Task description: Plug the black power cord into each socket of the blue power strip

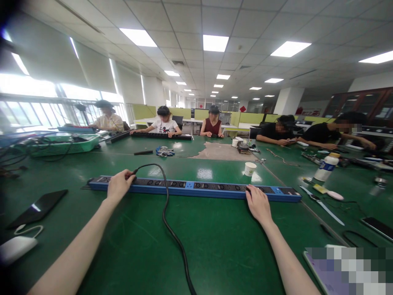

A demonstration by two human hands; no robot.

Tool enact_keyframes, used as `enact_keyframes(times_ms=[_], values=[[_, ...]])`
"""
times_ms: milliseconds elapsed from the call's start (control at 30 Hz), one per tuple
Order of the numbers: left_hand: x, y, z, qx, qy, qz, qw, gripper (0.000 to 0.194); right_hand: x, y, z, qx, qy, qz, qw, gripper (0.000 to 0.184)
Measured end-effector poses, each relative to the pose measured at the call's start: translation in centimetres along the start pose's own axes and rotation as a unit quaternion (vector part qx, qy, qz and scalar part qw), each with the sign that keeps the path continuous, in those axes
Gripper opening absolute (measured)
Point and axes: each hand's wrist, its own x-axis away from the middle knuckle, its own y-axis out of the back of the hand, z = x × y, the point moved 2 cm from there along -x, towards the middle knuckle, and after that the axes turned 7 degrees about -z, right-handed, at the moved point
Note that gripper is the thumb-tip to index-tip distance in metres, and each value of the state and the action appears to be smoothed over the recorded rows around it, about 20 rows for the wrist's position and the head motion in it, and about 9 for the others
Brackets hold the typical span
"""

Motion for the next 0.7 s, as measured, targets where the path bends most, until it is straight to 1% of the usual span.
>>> enact_keyframes(times_ms=[167,267,367,600,700], values=[[0.2,-0.4,0.3,0.005,0.004,-0.02,1.0,0.041,0.0,0.0,0.0,0.0,-0.003,0.002,1.0,0.048],[0.2,-0.6,0.6,0.01,0.013,-0.018,1.0,0.047,0.0,0.1,0.0,-0.001,-0.006,0.0,1.0,0.048],[0.1,-0.6,0.7,0.003,0.008,-0.014,1.0,0.048,0.0,0.1,0.1,-0.002,-0.008,-0.001,1.0,0.048],[0.8,-0.7,-0.5,0.001,-0.006,-0.029,1.0,0.047,0.0,0.1,0.3,0.004,-0.005,-0.001,1.0,0.049],[1.1,-0.9,-1.0,0.0,-0.012,-0.024,1.0,0.047,0.0,0.0,0.2,0.007,-0.005,0.0,1.0,0.049]])
